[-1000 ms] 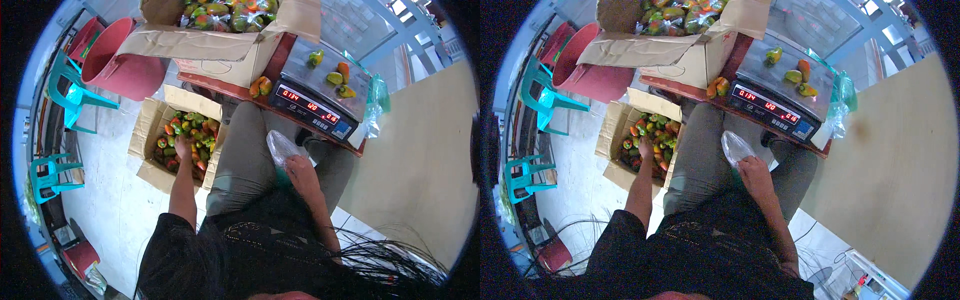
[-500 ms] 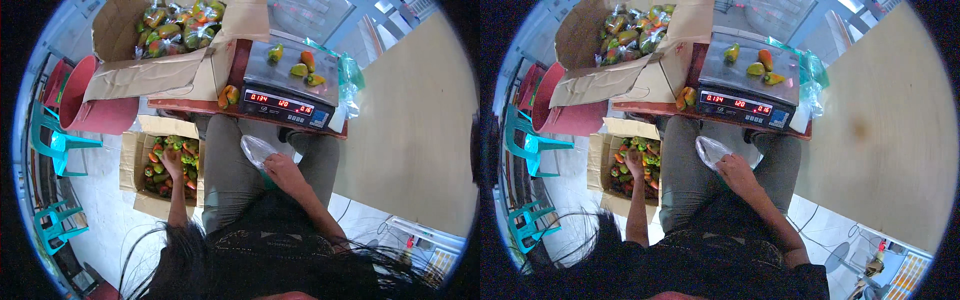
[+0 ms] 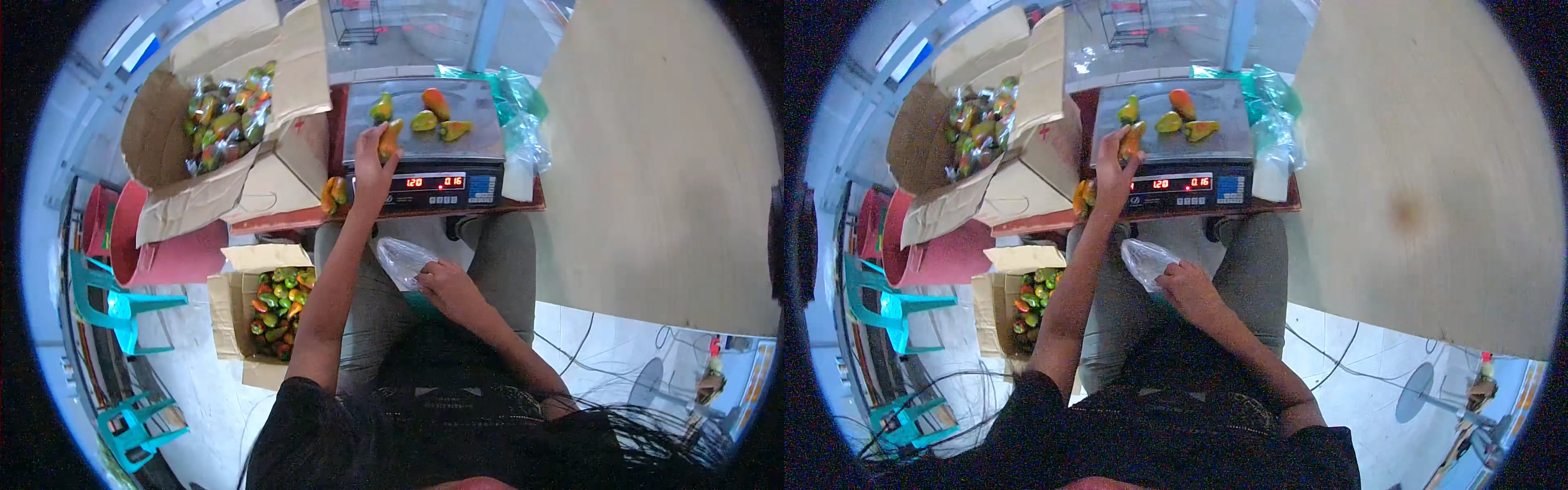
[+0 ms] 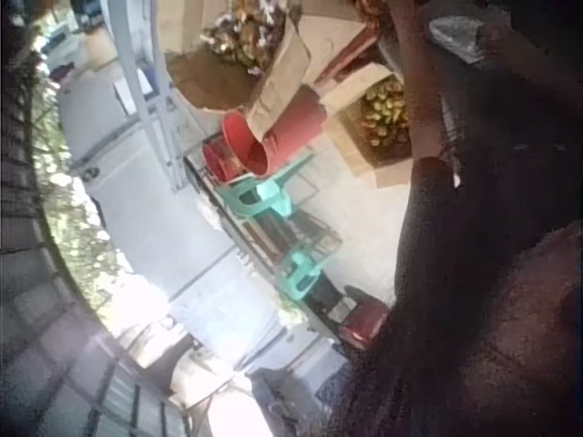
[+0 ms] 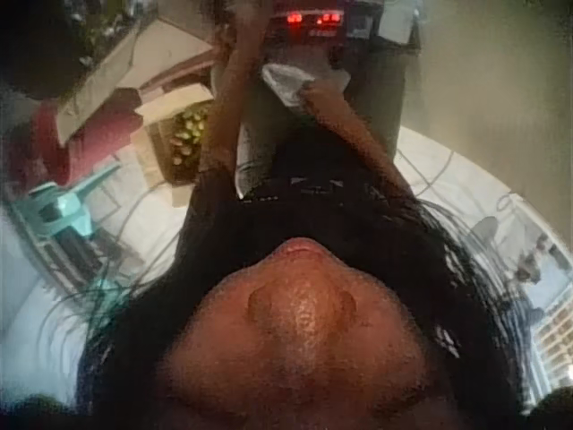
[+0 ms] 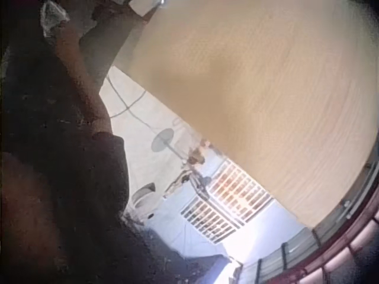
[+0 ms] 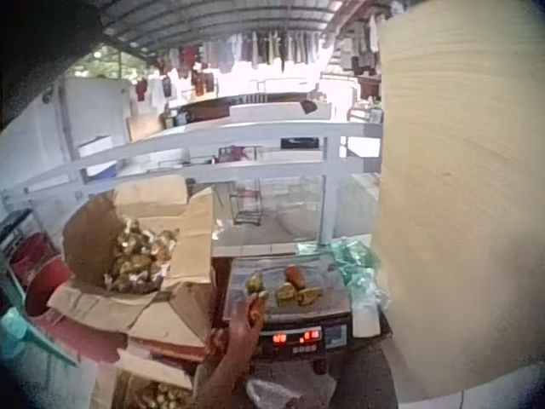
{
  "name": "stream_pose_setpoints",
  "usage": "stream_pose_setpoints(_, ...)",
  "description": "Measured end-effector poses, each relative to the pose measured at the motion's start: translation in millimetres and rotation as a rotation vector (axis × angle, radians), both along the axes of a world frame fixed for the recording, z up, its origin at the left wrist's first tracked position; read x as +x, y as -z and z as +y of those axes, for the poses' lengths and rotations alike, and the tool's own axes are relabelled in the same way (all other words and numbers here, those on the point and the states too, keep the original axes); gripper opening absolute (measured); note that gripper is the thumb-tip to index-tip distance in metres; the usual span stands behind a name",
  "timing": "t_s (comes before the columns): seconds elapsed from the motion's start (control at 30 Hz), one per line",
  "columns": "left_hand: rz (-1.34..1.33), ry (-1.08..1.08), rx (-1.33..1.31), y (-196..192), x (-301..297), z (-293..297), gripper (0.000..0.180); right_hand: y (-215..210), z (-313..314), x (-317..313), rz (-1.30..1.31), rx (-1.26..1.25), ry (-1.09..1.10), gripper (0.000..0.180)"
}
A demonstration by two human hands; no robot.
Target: The person picks up several peppers from a box, places them on a digital scale to weigh them, and then puts them into a clear plastic bag.
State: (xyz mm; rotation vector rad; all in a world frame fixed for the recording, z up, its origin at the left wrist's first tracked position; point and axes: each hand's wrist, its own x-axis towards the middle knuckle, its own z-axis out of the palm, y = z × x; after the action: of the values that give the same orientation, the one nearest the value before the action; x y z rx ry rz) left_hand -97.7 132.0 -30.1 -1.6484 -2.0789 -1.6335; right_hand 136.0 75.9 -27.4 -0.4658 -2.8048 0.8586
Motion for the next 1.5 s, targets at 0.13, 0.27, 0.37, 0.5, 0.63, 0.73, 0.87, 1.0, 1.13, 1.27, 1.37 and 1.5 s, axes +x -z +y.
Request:
stream_pose_setpoints(0.13,0.124,0.006,-0.007,8.1,6.2,31.4,0.049,8.4,0.8,3.7,-0.011,-0.028,0.019,0.013)
stream_pose_setpoints(0.27,0.269,-0.062,-0.083,6.3,10.9,37.9,0.051,7.0,0.9,1.9,-0.034,-0.044,0.009,0.015)
stream_pose_setpoints(0.37,0.404,-0.192,-0.088,-1.2,12.7,29.9,0.050,0.0,4.0,2.6,-0.086,-0.074,0.005,0.018)
stream_pose_setpoints(0.5,-0.060,0.006,-0.197,-19.0,35.3,-24.6,0.044,2.2,4.3,5.9,-0.076,-0.041,0.043,0.017)
stream_pose_setpoints(0.63,0.116,0.393,-0.401,15.3,40.7,-85.6,0.038,9.1,10.1,8.8,0.005,0.105,0.059,0.016)
stream_pose_setpoints(0.73,-0.008,0.308,-0.578,30.8,53.5,-114.1,0.034,-0.5,17.0,11.5,-0.123,0.103,0.062,0.017)
stream_pose_setpoints(0.87,-0.117,0.192,-0.615,52.2,64.9,-116.6,0.028,3.4,17.9,17.9,-0.168,0.087,-0.006,0.025)
stream_pose_setpoints(1.0,-0.255,0.166,-0.585,73.2,68.1,-112.7,0.024,0.6,21.6,20.4,-0.193,0.023,-0.075,0.031)
stream_pose_setpoints(1.13,-0.328,0.201,-0.558,66.1,65.9,-111.1,0.027,0.0,23.1,16.0,-0.197,0.023,-0.058,0.030)
stream_pose_setpoints(1.27,-0.280,0.171,-0.206,35.2,61.8,-90.6,0.037,2.5,19.8,9.4,-0.262,0.038,-0.055,0.026)
stream_pose_setpoints(1.37,-0.117,-0.115,-0.070,6.1,39.5,-41.4,0.043,9.2,15.8,12.8,-0.253,0.011,-0.070,0.024)
stream_pose_setpoints(1.5,0.210,-0.250,-0.018,1.4,21.0,23.2,0.051,7.6,11.0,10.5,-0.295,-0.010,-0.062,0.025)
